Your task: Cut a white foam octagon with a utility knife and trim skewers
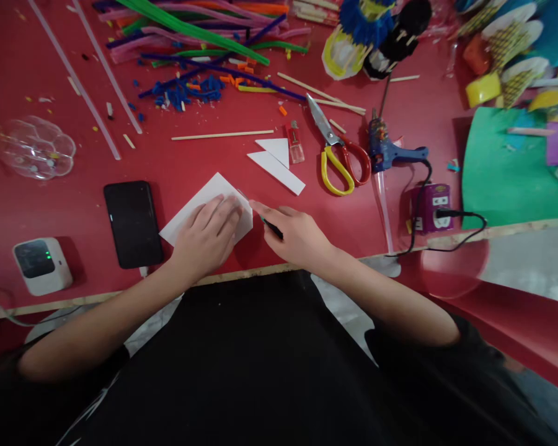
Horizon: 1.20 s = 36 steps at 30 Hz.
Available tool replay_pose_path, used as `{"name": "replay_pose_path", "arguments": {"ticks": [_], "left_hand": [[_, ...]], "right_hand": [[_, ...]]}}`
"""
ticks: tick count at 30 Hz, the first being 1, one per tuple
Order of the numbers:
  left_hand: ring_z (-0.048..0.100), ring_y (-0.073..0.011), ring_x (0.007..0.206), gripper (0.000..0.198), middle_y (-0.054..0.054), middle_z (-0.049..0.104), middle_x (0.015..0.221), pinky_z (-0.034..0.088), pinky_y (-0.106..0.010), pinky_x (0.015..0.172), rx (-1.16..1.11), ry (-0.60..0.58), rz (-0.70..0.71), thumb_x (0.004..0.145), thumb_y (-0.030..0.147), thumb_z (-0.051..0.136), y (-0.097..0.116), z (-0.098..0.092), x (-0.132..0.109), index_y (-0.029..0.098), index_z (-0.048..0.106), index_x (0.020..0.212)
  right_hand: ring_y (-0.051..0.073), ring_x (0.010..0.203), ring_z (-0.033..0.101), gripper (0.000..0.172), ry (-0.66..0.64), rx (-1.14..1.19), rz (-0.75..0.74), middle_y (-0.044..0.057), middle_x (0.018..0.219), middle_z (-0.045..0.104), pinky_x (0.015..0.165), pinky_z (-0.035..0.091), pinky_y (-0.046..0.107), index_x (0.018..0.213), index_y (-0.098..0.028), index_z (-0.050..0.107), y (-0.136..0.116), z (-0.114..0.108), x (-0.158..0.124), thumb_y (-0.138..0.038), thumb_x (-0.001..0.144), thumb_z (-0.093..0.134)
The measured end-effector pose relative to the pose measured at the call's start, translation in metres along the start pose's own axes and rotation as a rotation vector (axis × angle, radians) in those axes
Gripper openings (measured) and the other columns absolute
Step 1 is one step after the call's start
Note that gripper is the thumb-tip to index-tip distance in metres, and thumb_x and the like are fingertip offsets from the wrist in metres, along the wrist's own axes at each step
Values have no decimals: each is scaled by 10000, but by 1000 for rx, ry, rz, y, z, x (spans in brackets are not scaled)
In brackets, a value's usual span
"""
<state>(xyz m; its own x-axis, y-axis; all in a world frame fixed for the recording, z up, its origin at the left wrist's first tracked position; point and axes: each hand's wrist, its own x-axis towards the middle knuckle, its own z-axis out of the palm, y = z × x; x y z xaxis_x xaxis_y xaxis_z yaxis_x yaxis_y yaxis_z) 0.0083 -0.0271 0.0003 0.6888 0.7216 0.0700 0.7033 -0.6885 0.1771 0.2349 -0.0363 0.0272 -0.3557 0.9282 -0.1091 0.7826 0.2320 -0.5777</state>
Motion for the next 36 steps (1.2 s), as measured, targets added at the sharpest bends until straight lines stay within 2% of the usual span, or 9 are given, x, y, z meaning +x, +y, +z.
{"name": "replay_pose_path", "arguments": {"ticks": [4,10,17,25,30,36], "left_hand": [[515,-352,1358,464,-166,528,1496,455,-478,1043,45,-10,19,1024,298,382,-2,-1,2,80,524,1409],[530,-332,1334,469,-171,584,1439,461,-462,1020,31,-50,26,1024,294,376,-5,-6,8,71,525,1408],[528,-325,1335,487,-164,583,1442,448,-455,1030,-6,-44,2,1025,314,386,-5,-6,7,69,505,1429],[554,-316,1301,480,-157,591,1436,459,-450,998,50,-14,33,1035,314,358,-5,-5,7,51,522,1401],[562,-308,1293,476,-141,607,1422,458,-439,992,73,-15,32,1034,316,359,-5,-6,8,58,533,1395],[551,-316,1303,474,-145,600,1427,455,-449,996,39,-45,28,1020,290,371,-7,-8,8,68,522,1411]], "right_hand": [[197,788,681,487,9,-9,-33,89,957,753,707,551,321,1391,-190,595,3,4,1,-203,920,472],[192,770,674,473,19,8,-60,84,905,741,685,538,307,1363,-173,622,1,5,4,-189,915,468],[189,753,658,512,-45,-42,-16,80,930,736,674,531,307,1407,-206,587,3,4,2,-191,909,471],[214,881,696,539,-79,18,-5,90,1061,749,760,558,338,1433,-229,565,3,1,2,-175,906,467],[214,851,687,534,-104,-6,15,92,1013,741,765,548,345,1436,-222,562,1,1,2,-184,914,457],[196,739,638,538,-129,-114,41,92,925,712,677,504,317,1440,-190,558,-5,-1,3,-182,916,436]]}}
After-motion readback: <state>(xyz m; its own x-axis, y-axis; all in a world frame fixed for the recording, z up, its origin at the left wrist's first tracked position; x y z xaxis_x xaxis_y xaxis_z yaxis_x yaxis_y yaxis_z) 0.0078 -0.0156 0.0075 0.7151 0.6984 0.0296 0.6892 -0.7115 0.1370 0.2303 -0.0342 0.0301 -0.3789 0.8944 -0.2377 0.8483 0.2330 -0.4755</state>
